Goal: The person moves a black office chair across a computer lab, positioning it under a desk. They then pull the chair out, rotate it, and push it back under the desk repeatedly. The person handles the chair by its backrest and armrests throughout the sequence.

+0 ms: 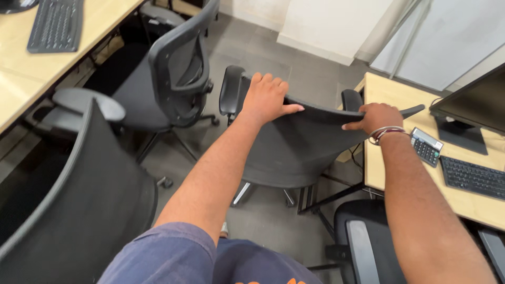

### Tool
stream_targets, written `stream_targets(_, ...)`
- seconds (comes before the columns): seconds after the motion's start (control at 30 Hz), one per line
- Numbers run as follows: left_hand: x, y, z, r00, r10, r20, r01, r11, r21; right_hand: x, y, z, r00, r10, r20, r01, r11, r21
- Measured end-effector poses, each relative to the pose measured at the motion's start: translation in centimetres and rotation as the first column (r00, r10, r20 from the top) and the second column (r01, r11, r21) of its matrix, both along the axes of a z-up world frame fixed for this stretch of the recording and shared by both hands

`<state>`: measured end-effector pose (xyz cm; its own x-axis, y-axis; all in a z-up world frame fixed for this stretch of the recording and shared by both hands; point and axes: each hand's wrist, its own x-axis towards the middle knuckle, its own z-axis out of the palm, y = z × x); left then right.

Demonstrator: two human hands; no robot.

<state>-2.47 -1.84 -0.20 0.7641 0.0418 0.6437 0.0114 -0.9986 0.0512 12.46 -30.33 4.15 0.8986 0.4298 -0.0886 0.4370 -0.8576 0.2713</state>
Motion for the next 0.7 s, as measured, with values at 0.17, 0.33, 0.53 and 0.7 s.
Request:
stream_targets(0.17, -4.2, -2.6, -0.3, 0.999, 0.004, 0.053, -0.003, 1.000, -0.009, -3.1, -2.6, -0.3, 0.999, 0.052, 0.013, -0.052, 0.999, -0.015)
stream_targets(0.33, -8.0, -4.8, -0.1, 0.999, 0.003, 0.036, -0.002, 1.000, -0.026, -6.0, -4.2, -0.1, 0.998, 0.058, 0.009, -0.057, 0.997, -0.049)
stream_targets(0.53, -12.1, -6.2, -0.2, 0.999, -0.022, 0.039, 0.024, 0.999, -0.044, -10.2, -5.5, 0.4, 0.998, 0.054, -0.013, -0.055, 0.998, -0.042)
stream_targets(0.7, -16.1, -6.6, -0.2, 0.999, -0.032, 0.032, 0.033, 0.999, -0.033, -15.0, -6.3, 0.2, 0.997, 0.070, 0.030, -0.069, 0.997, -0.037)
